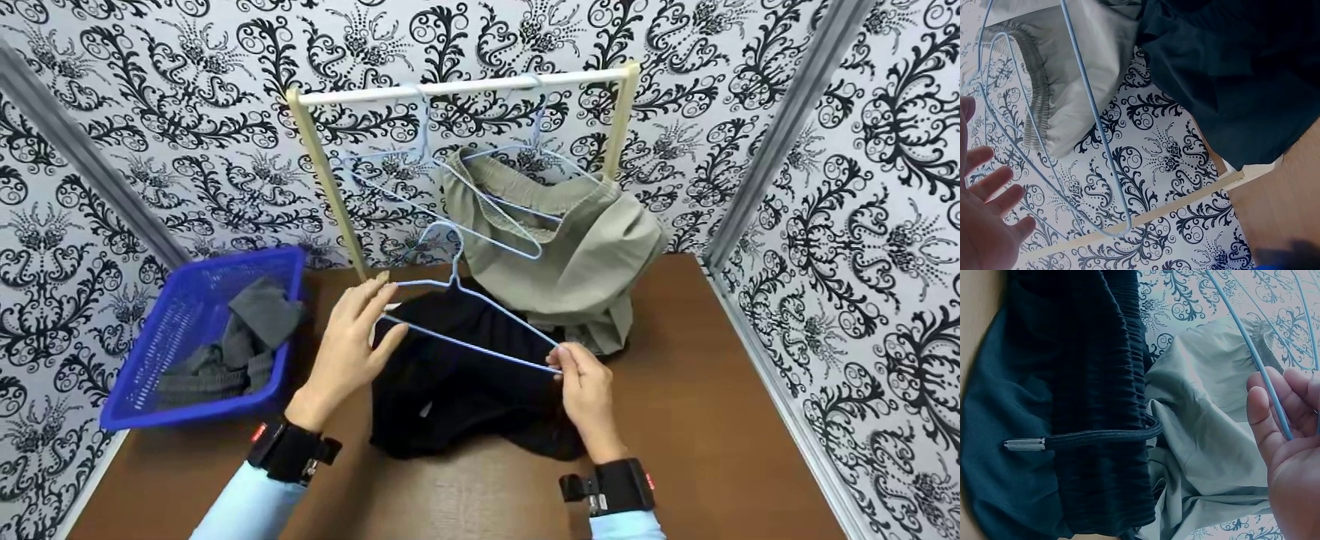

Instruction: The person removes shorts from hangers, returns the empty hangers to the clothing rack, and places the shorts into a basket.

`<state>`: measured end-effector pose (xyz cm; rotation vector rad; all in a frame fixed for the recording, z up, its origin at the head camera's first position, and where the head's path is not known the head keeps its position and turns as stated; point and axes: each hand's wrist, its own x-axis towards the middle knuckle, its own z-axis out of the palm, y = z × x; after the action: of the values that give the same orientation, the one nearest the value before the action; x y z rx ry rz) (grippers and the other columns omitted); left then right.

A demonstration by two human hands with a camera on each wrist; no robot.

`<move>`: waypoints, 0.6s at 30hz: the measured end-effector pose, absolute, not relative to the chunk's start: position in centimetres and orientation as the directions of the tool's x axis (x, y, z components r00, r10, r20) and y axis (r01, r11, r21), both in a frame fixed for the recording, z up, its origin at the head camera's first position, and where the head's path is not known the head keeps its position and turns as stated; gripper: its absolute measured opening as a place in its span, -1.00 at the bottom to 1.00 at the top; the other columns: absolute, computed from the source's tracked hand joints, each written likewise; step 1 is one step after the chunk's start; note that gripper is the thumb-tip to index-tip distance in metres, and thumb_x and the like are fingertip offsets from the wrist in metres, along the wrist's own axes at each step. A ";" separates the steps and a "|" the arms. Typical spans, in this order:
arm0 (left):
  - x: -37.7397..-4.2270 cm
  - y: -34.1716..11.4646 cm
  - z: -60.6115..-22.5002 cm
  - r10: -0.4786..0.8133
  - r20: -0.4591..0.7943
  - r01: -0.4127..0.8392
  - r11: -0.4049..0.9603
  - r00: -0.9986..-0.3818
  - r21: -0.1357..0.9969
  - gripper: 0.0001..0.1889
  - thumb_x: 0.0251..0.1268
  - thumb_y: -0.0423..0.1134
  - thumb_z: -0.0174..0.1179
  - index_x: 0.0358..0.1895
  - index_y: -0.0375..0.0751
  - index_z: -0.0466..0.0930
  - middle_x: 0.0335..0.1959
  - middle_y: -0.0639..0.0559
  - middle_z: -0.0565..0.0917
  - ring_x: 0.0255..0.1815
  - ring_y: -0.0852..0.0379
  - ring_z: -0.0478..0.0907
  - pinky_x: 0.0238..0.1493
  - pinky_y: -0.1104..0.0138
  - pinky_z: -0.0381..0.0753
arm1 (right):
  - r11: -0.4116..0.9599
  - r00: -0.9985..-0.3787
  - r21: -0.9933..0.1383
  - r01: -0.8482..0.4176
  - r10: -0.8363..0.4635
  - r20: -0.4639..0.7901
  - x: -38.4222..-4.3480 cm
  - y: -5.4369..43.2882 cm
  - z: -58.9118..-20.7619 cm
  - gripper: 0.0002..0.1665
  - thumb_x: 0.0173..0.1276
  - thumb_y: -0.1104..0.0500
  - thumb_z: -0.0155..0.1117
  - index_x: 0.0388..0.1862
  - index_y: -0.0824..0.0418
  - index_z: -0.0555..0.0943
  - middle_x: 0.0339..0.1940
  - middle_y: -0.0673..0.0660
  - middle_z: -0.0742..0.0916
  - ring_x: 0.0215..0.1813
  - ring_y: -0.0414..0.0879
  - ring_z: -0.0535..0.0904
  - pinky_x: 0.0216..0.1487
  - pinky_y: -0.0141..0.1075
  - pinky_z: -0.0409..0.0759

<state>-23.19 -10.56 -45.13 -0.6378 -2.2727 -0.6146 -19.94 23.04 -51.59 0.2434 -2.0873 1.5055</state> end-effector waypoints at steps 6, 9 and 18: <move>-23.0 -10.7 -45.3 0.286 0.693 0.563 0.799 -0.662 0.208 -0.41 0.45 0.00 0.25 0.44 -0.20 0.49 0.47 -0.21 0.46 0.55 -0.19 0.31 0.59 -0.08 0.12 | 0.326 -0.813 -0.806 -0.494 0.157 0.561 -20.2 23.1 -50.8 -0.75 0.55 0.49 0.05 -0.26 0.49 0.68 -0.33 0.42 0.77 -0.29 -0.37 0.71 -0.29 -0.49 0.68; -23.1 -10.8 -45.5 0.289 0.686 0.551 0.811 -0.668 0.195 -0.41 0.48 0.01 0.21 0.45 -0.20 0.48 0.48 -0.19 0.45 0.57 -0.18 0.29 0.61 -0.06 0.09 | 0.328 -0.803 -0.799 -0.504 0.163 0.573 -20.4 23.2 -50.5 -0.75 0.55 0.48 0.05 -0.25 0.49 0.68 -0.32 0.42 0.76 -0.29 -0.35 0.71 -0.29 -0.50 0.67; -23.2 -11.1 -45.9 0.278 0.650 0.509 0.838 -0.708 0.197 -0.44 0.53 0.01 0.13 0.45 -0.18 0.49 0.54 -0.14 0.40 0.59 -0.16 0.25 0.60 -0.09 0.10 | 0.374 -0.790 -0.784 -0.496 0.179 0.586 -20.8 23.1 -49.5 -0.75 0.56 0.44 0.08 -0.26 0.44 0.70 -0.31 0.37 0.79 -0.25 -0.39 0.70 -0.24 -0.55 0.65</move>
<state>-23.17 -11.14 -45.89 -0.5722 -2.3866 -0.4848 -20.84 23.05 -49.53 0.2724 -2.0368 1.4546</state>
